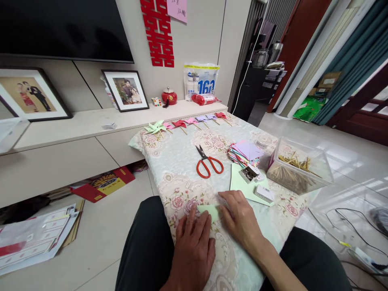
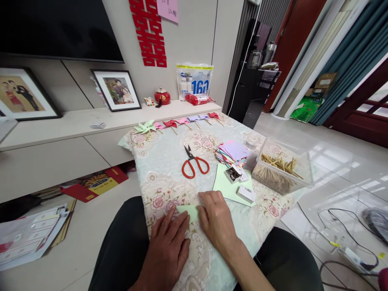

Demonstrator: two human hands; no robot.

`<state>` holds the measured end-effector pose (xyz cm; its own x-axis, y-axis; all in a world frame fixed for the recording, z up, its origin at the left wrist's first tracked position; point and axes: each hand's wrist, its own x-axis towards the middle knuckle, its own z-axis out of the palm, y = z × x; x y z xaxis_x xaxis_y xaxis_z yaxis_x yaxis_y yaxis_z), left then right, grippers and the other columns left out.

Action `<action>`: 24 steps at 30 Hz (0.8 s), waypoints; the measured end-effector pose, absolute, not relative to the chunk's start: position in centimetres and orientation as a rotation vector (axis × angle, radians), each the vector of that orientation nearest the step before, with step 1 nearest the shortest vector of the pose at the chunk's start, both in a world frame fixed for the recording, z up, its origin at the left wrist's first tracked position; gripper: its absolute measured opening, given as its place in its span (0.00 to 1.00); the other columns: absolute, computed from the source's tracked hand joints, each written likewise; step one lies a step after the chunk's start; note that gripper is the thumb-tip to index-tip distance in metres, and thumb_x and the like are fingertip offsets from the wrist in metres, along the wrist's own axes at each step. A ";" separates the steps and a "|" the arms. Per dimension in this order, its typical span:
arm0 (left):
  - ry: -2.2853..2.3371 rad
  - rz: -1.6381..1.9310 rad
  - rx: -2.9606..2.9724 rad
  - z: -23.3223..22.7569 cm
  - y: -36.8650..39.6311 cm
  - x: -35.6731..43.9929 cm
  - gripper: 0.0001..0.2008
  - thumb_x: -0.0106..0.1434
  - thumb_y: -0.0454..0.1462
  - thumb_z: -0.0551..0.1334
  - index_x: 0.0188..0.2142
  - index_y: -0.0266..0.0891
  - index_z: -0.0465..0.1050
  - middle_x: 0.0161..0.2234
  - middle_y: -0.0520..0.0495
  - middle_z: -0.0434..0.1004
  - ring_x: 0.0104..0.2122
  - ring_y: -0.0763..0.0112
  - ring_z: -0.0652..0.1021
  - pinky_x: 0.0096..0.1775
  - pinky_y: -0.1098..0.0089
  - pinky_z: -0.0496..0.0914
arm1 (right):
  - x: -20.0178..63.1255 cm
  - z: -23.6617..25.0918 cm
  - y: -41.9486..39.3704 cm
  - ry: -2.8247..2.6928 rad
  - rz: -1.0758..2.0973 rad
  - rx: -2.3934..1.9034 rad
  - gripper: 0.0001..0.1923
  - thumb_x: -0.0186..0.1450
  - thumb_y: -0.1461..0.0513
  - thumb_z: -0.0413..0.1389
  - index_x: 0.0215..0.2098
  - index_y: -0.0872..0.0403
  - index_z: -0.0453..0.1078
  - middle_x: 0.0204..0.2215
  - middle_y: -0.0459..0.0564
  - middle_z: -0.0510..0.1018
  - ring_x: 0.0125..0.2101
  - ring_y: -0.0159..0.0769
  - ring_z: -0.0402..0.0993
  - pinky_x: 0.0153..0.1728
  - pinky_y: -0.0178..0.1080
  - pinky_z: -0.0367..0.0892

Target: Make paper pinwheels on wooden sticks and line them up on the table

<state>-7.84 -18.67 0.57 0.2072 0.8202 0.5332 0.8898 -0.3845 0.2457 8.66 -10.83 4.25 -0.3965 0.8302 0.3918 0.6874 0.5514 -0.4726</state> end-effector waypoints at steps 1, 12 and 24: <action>-1.673 -0.914 -2.346 0.6 -18.7 -7.8 0.18 0.66 0.34 0.56 0.53 0.36 0.74 0.55 0.46 0.77 0.60 0.49 0.68 0.59 0.53 0.55 | 8.9 4.3 -11.5 -2.193 0.288 -1.158 0.15 0.69 0.69 0.48 0.52 0.58 0.69 0.43 0.59 0.76 0.43 0.45 0.70 0.44 0.47 0.69; -1.658 -0.883 -2.343 0.7 -18.8 -8.1 0.18 0.66 0.35 0.56 0.53 0.37 0.75 0.53 0.45 0.79 0.59 0.49 0.70 0.59 0.52 0.56 | 10.3 3.5 -15.7 -2.659 0.171 -1.142 0.25 0.70 0.62 0.54 0.65 0.48 0.61 0.63 0.49 0.69 0.63 0.54 0.59 0.58 0.58 0.57; -1.740 -0.748 -2.299 1.7 -18.8 -8.9 0.18 0.65 0.38 0.58 0.53 0.39 0.75 0.56 0.45 0.77 0.58 0.47 0.69 0.56 0.50 0.57 | 10.9 3.4 -15.3 -2.634 0.205 -1.282 0.24 0.72 0.59 0.51 0.65 0.47 0.60 0.64 0.47 0.68 0.62 0.55 0.58 0.57 0.60 0.54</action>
